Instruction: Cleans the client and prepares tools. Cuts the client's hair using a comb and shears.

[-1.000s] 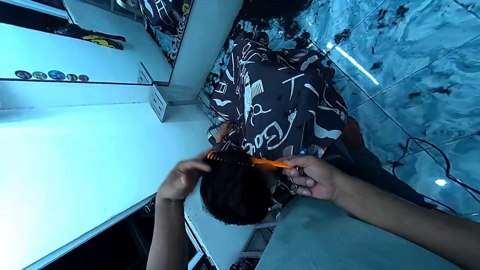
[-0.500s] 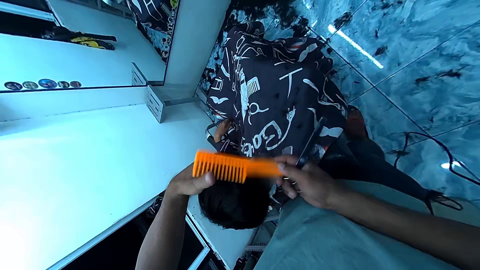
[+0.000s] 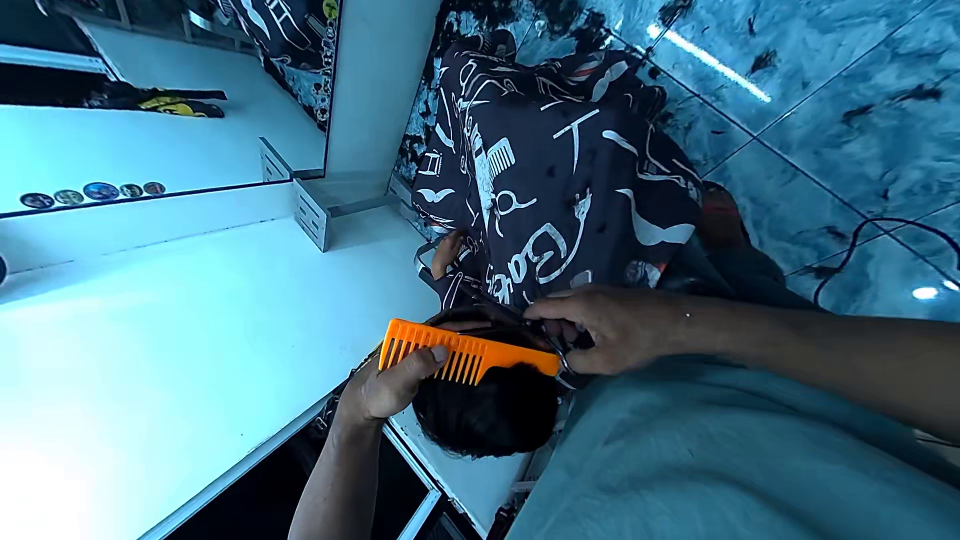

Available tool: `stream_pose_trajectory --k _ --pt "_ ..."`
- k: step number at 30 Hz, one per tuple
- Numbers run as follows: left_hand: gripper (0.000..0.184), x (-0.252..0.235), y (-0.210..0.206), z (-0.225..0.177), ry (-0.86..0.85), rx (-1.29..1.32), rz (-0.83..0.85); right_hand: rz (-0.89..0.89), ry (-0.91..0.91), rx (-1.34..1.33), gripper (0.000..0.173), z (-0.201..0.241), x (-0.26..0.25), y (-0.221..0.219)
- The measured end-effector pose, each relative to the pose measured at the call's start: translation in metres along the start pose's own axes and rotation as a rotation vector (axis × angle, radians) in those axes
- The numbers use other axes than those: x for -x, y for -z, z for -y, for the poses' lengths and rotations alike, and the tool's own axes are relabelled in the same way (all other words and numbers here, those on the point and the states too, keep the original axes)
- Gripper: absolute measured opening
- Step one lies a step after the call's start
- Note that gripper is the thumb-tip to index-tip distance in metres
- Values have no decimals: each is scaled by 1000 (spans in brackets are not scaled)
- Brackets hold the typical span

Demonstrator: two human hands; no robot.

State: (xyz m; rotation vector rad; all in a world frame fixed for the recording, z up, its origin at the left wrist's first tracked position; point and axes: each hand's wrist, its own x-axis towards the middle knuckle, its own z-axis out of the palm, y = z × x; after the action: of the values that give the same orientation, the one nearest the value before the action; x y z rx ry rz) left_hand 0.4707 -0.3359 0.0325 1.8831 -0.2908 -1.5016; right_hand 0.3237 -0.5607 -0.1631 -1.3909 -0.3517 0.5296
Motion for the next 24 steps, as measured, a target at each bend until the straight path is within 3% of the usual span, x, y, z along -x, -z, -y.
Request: stream_pose_trajectory --k 2,6,9,19,22,24 --pt "29 3 -5 -1 -21 -35 -39 -9 26 35 46 2 -6 3" --pt "42 -1 -7 -2 -103 -92 56 -59 52 69 30 -3 -7 4" --pt "46 -2 -8 -3 -82 -121 59 -63 73 70 34 -1 -5 5" --pt "50 -2 -13 -6 -117 -163 71 -102 98 89 23 -2 -3 5" --pt "52 -2 -14 -7 -104 -166 61 -99 128 111 32 -2 0 6" --pt "50 -4 -16 -9 -133 -171 66 -129 134 115 26 -2 1 5"
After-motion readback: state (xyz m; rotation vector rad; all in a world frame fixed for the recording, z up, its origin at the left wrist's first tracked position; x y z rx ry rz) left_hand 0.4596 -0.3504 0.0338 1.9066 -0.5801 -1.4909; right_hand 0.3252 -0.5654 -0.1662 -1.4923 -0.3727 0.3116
